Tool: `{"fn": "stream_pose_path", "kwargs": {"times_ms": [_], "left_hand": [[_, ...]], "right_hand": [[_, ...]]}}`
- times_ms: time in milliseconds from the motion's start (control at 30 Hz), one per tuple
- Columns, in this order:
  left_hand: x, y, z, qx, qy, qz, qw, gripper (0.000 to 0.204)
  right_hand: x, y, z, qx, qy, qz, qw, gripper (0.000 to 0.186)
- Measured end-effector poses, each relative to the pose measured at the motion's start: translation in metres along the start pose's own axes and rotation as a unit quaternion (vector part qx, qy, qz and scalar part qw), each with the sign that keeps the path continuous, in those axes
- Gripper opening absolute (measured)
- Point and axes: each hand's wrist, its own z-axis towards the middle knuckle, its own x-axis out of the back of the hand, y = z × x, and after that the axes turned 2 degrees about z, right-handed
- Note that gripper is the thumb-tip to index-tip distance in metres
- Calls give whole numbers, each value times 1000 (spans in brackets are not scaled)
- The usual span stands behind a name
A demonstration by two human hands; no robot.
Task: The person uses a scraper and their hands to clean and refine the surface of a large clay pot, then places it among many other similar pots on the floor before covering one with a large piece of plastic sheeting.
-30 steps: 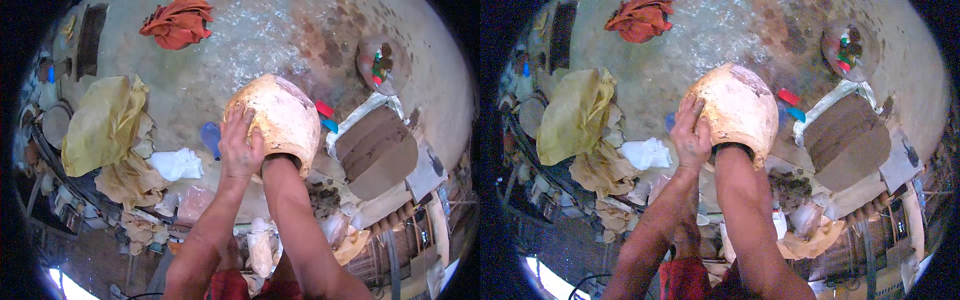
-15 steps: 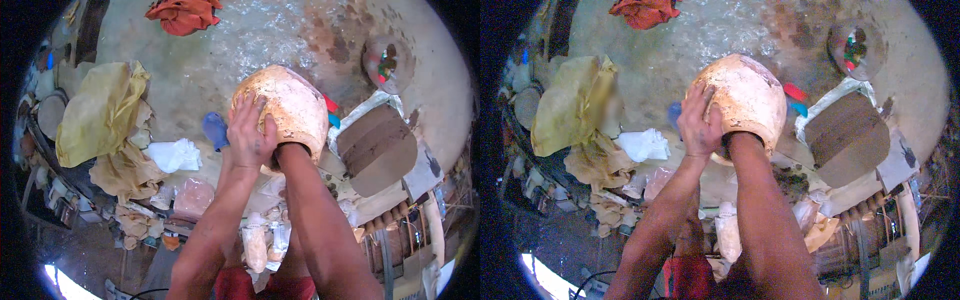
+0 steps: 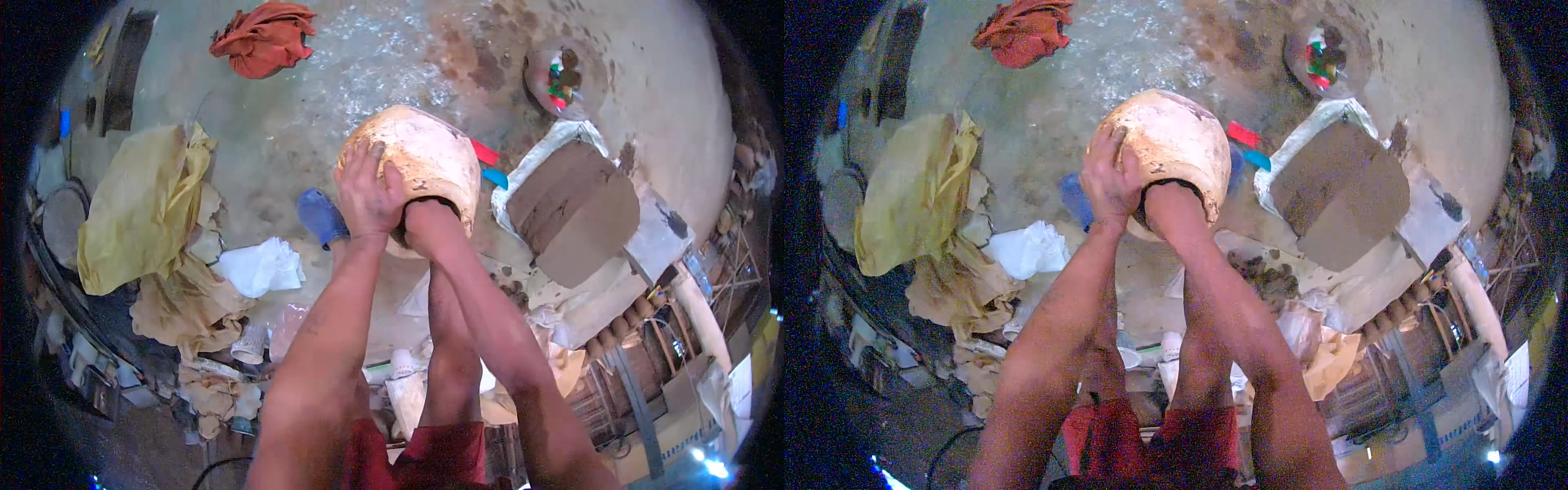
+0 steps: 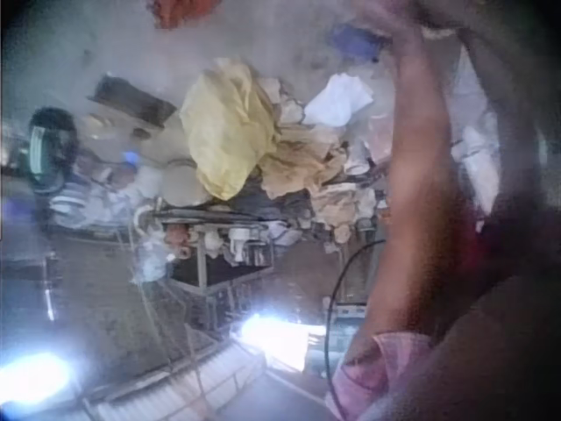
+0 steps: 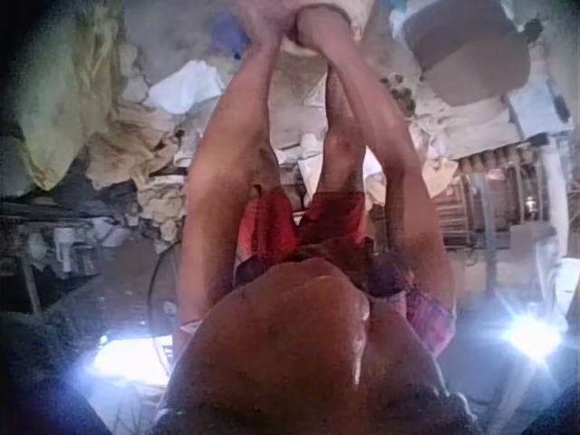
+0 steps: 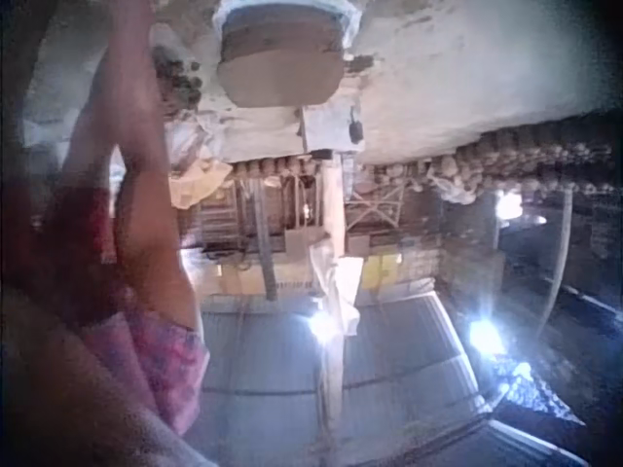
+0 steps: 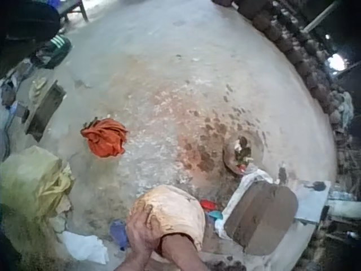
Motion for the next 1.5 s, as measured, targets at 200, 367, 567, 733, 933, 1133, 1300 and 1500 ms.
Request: {"fn": "stream_pose_path", "kwargs": {"times_ms": [200, 367, 567, 733, 933, 1133, 1300, 1500], "left_hand": [[9, 0, 1, 7, 16, -15, 1000, 37], [4, 8, 0, -22, 25, -1, 999, 36], [2, 10, -6, 16, 27, -51, 998, 32], [5, -8, -3, -5, 24, 7, 1000, 36], [18, 14, -2, 16, -33, 37, 999, 39], [11, 17, -20, 4, -21, -90, 996, 44], [11, -18, -51, -217, 41, -26, 975, 53], [10, -29, -58, -192, 7, -10, 981, 57]], "right_hand": [[66, 43, -119, -65, 113, 139, 982, 38], [71, 195, -47, -191, 258, 26, 947, 45], [54, 281, 49, -222, 344, -37, 912, 76], [-7, 209, 15, -81, 433, 132, 888, 78], [-117, 103, -26, 69, 494, 333, 800, 70], [-147, 80, -11, 166, 490, 530, 672, 90], [-149, 79, -12, 113, 497, 456, 730, 91], [-149, 82, -12, 106, 485, 508, 704, 101]]}}
